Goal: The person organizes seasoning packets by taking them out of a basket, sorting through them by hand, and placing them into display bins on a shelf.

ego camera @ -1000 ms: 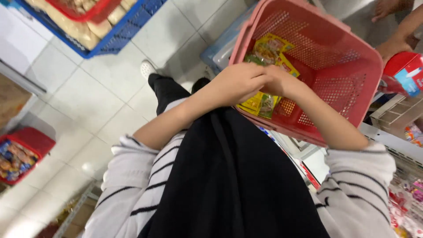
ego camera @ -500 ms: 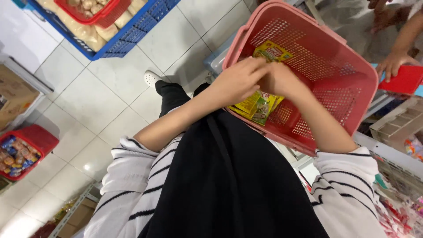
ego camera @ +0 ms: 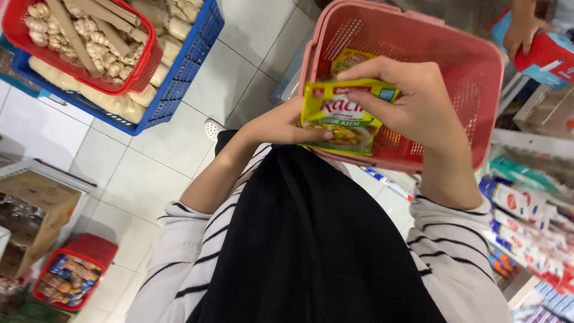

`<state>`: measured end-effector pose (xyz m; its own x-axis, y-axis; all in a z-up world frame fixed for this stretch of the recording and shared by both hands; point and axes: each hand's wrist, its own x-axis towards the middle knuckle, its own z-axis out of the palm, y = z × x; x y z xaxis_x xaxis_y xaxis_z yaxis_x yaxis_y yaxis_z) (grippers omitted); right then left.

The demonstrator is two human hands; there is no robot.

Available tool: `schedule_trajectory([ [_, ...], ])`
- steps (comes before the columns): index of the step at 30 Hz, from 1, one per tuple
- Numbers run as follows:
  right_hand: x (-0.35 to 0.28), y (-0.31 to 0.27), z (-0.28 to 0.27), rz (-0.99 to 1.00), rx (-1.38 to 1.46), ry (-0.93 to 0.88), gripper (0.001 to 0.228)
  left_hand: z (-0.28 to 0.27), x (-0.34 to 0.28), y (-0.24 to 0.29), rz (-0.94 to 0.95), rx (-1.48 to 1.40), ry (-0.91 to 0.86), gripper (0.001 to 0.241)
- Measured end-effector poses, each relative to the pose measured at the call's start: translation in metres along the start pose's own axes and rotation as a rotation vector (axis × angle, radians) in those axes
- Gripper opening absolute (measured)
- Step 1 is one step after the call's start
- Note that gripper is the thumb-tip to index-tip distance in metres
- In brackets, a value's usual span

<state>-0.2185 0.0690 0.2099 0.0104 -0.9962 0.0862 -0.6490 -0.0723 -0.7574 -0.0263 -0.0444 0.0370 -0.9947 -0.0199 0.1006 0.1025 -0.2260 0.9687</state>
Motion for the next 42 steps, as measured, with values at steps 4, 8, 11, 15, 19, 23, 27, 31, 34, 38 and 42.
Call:
schedule_trajectory([
  [4, 0.010, -0.010, 0.052, 0.106, 0.134, 0.278, 0.025, -0.008, -0.035, -0.016, -0.100, -0.427, 0.049, 0.054],
  [8, 0.039, -0.010, 0.117, 0.150, 0.021, 0.581, 0.038, -0.028, -0.071, -0.043, -0.161, -0.860, 0.333, 0.057],
  [11, 0.059, -0.014, 0.180, 0.076, 0.118, 0.625, 0.045, -0.051, -0.099, -0.062, -0.114, -0.985, 0.554, 0.061],
  [15, 0.086, -0.023, 0.261, -0.249, -0.229, 0.178, 0.053, -0.079, -0.143, -0.086, -0.007, -1.167, 0.490, 0.074],
  [19, 0.113, -0.033, 0.320, -0.485, -0.334, -0.131, 0.060, -0.112, -0.174, -0.107, -0.053, -1.269, 0.587, 0.077],
  [23, 0.155, -0.024, 0.340, -0.425, -0.459, -0.027, 0.065, -0.119, -0.235, -0.085, 0.161, -1.039, 0.732, 0.073],
  [27, 0.188, -0.015, 0.350, -0.206, -0.367, -0.006, 0.068, -0.143, -0.244, -0.066, 0.191, -1.150, 0.750, 0.069],
  [31, 0.220, 0.016, 0.355, -0.020, -0.053, 0.009, 0.065, -0.167, -0.246, -0.060, 0.269, -1.209, 0.815, 0.066],
  [34, 0.238, 0.048, 0.363, 0.468, 0.569, -0.031, 0.077, -0.186, -0.250, -0.049, 0.310, -1.246, 0.909, 0.065],
  [38, 0.277, 0.066, 0.379, 0.095, 0.669, -0.008, 0.055, -0.224, -0.256, -0.034, 0.585, -1.167, 0.850, 0.061],
  [42, 0.325, 0.047, 0.374, 0.247, 0.563, -0.145, 0.065, -0.278, -0.253, -0.046, 0.434, -1.193, 1.234, 0.051],
])
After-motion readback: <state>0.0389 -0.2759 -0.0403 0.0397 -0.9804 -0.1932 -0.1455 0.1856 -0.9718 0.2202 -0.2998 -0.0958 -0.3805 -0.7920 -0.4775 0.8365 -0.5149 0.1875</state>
